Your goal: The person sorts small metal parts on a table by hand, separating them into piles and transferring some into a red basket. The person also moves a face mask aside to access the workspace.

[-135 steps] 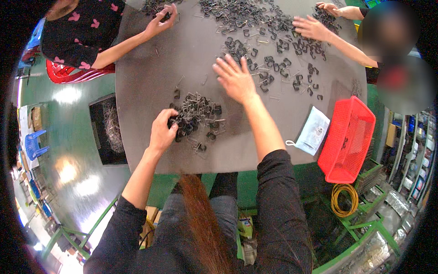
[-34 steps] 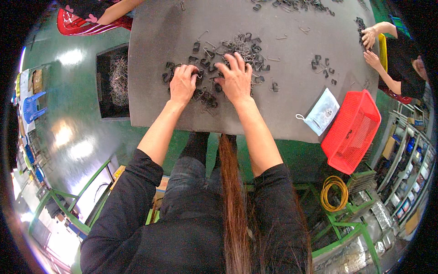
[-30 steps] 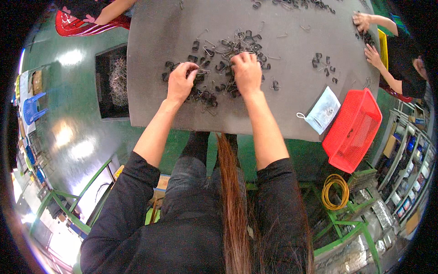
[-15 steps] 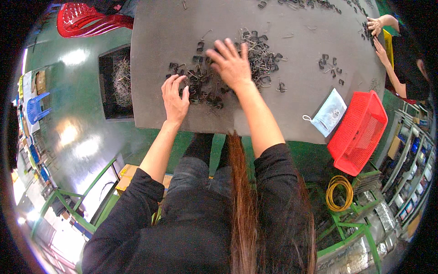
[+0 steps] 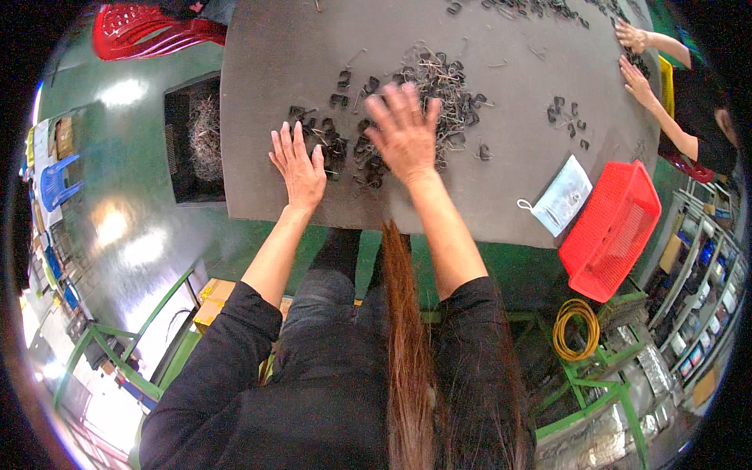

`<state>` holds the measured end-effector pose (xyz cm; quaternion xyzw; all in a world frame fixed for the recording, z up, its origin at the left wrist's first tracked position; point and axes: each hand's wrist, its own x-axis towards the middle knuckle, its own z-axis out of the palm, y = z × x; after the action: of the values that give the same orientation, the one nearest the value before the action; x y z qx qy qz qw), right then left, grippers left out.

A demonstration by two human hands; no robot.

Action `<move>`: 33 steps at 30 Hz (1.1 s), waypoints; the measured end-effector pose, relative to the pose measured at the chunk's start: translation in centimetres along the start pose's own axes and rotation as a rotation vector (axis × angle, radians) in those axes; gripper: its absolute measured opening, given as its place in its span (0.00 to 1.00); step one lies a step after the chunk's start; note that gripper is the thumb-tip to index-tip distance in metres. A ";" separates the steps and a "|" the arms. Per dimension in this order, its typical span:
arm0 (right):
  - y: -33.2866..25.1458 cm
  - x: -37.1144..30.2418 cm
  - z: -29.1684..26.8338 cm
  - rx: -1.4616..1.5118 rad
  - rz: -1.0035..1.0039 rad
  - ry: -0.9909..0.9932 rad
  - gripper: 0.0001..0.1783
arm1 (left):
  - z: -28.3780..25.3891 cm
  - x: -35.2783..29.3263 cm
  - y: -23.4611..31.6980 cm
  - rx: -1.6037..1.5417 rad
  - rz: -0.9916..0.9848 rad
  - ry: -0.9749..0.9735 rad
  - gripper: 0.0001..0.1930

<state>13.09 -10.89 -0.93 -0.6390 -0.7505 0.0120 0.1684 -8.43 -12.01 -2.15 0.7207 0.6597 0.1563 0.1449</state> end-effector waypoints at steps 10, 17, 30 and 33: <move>0.7 2.6 -0.9 0.233 0.445 0.165 0.14 | -0.7 0.7 4.0 -0.189 0.144 -0.062 0.29; -1.2 4.0 -5.2 0.586 0.326 0.035 0.15 | -0.7 0.6 7.6 -0.249 0.183 0.006 0.33; 3.7 -8.1 -5.5 0.328 0.350 -0.009 0.25 | 2.2 -0.5 12.3 0.031 0.506 -0.242 0.22; 7.0 -1.9 -3.9 0.261 0.329 0.067 0.25 | 1.3 0.5 11.8 -0.005 0.414 -0.181 0.19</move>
<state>21.10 -12.15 0.66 -0.7257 -0.6222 0.1152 0.2701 2.86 -12.53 1.55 0.8514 0.4816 0.1190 0.1702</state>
